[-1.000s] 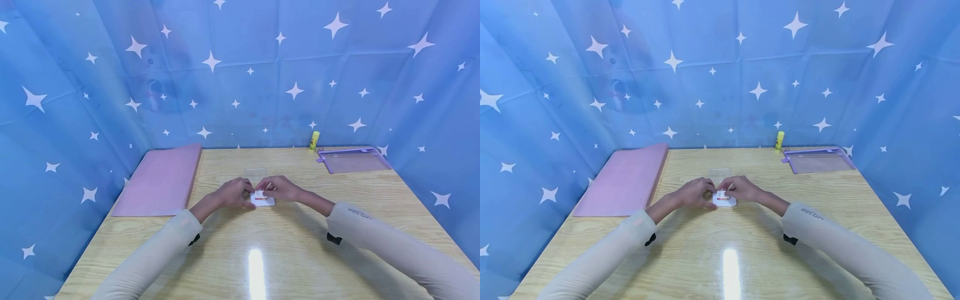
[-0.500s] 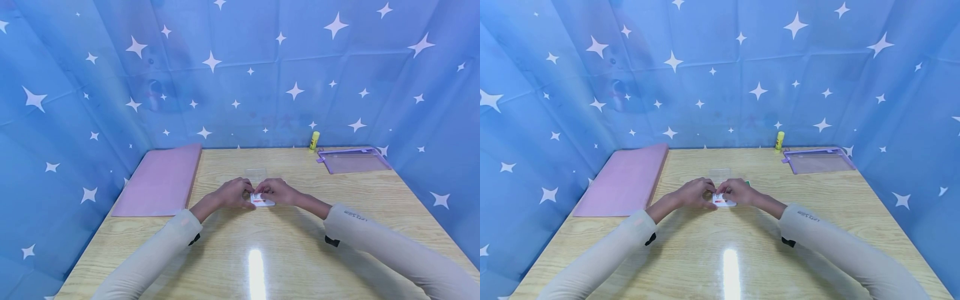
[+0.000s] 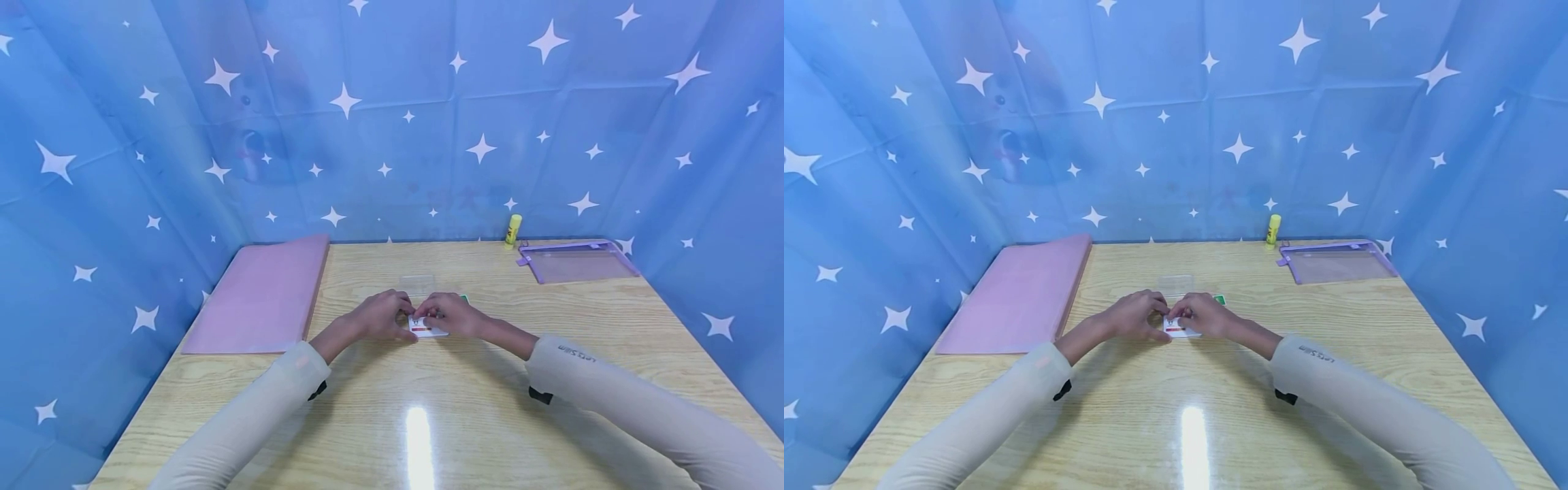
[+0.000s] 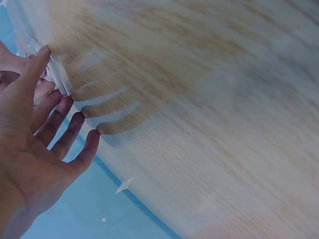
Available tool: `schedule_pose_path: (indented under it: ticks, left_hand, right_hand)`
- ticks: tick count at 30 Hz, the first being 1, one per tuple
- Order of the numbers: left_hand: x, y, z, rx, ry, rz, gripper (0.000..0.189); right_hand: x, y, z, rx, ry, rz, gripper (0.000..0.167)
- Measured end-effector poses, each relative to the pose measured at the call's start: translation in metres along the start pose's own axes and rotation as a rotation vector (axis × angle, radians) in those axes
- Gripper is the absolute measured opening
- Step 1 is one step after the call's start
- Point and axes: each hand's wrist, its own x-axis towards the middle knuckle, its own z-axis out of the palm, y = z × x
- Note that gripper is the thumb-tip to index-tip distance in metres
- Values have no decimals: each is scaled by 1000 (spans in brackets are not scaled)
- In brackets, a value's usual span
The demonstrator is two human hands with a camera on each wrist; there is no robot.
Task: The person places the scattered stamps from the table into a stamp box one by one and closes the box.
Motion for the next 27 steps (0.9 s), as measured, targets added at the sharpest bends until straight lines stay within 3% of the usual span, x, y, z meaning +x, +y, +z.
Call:
schedule_pose_path:
  ticks: [27]
  left_hand:
    - [-1, 1, -1, -1, -11, -4, 52]
  right_hand:
    - [-1, -2, 1, -19, -2, -15, 17]
